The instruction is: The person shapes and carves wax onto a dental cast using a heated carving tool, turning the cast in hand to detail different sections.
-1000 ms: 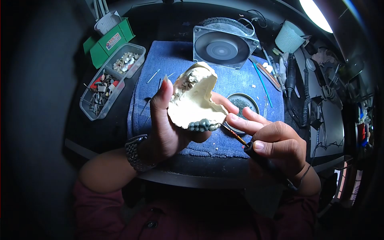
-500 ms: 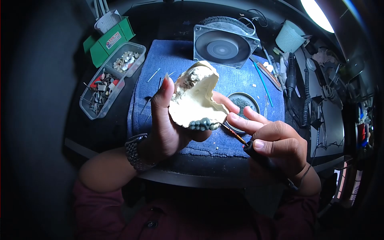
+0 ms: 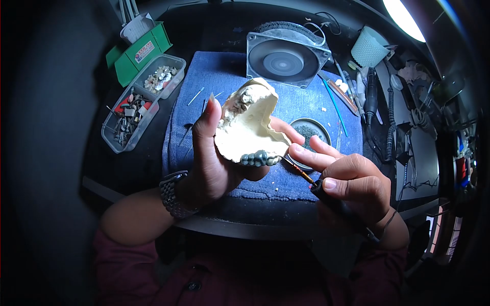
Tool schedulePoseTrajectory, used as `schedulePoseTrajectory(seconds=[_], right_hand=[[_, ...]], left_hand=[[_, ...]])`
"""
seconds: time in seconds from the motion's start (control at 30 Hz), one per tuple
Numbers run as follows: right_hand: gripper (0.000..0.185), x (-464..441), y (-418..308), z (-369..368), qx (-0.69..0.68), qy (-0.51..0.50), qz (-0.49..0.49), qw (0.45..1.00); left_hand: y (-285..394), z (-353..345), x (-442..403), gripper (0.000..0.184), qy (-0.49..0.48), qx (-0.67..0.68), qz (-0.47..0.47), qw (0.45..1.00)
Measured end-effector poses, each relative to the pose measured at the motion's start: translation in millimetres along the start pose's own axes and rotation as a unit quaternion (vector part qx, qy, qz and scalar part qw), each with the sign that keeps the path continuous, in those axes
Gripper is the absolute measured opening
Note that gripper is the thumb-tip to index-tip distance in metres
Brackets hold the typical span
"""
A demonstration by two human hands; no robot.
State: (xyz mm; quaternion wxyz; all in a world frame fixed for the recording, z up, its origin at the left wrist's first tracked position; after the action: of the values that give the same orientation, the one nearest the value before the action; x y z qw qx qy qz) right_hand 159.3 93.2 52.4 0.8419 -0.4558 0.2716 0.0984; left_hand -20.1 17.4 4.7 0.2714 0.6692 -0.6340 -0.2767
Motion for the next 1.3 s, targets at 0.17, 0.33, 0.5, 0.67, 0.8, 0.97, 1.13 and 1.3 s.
schedulePoseTrajectory(seconds=[0.17,0.33,0.5,0.67,0.8,0.97,1.13,1.3], right_hand=[[0.026,-0.6,-0.9,-1.1,-0.014,0.004,-0.008,1.000],[0.026,0.3,-0.6,-0.2,-0.011,-0.006,-0.024,1.000],[0.026,1.1,-0.9,0.1,-0.014,-0.011,-0.039,0.999],[0.026,1.5,-0.1,-0.7,-0.012,0.002,-0.008,1.000],[0.026,1.4,-0.1,-0.9,-0.013,0.002,-0.005,1.000],[0.026,0.5,0.8,0.1,-0.013,-0.003,-0.005,1.000],[0.028,-0.6,-0.8,-1.3,0.003,0.008,0.016,1.000],[0.031,-0.4,0.5,-1.0,0.012,0.004,0.024,1.000]], left_hand=[[-0.9,4.5,-0.8,0.107,-0.019,-0.007,-0.006,1.000],[-0.3,3.6,-1.0,0.106,-0.027,-0.001,-0.009,1.000],[1.3,0.6,-1.0,0.106,-0.010,-0.009,-0.012,1.000],[0.9,2.1,-1.2,0.106,-0.015,-0.012,-0.010,1.000],[-0.2,4.4,-1.1,0.106,-0.020,-0.009,-0.005,1.000],[-0.1,4.9,-0.8,0.106,-0.024,-0.012,-0.005,1.000],[-0.1,4.6,-0.9,0.106,-0.015,-0.026,-0.010,1.000],[3.3,-1.3,-0.5,0.106,0.028,-0.095,-0.001,0.995]])
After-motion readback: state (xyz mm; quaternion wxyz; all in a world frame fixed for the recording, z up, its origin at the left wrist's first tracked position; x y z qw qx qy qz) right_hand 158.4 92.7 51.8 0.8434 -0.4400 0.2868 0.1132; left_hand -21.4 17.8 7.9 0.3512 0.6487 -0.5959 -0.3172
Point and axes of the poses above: each hand's wrist, its own x-axis away from the middle knuckle, its own z-axis out of the back of the hand, y = z × x, the point moved 3 cm from there along -x, towards the middle knuckle
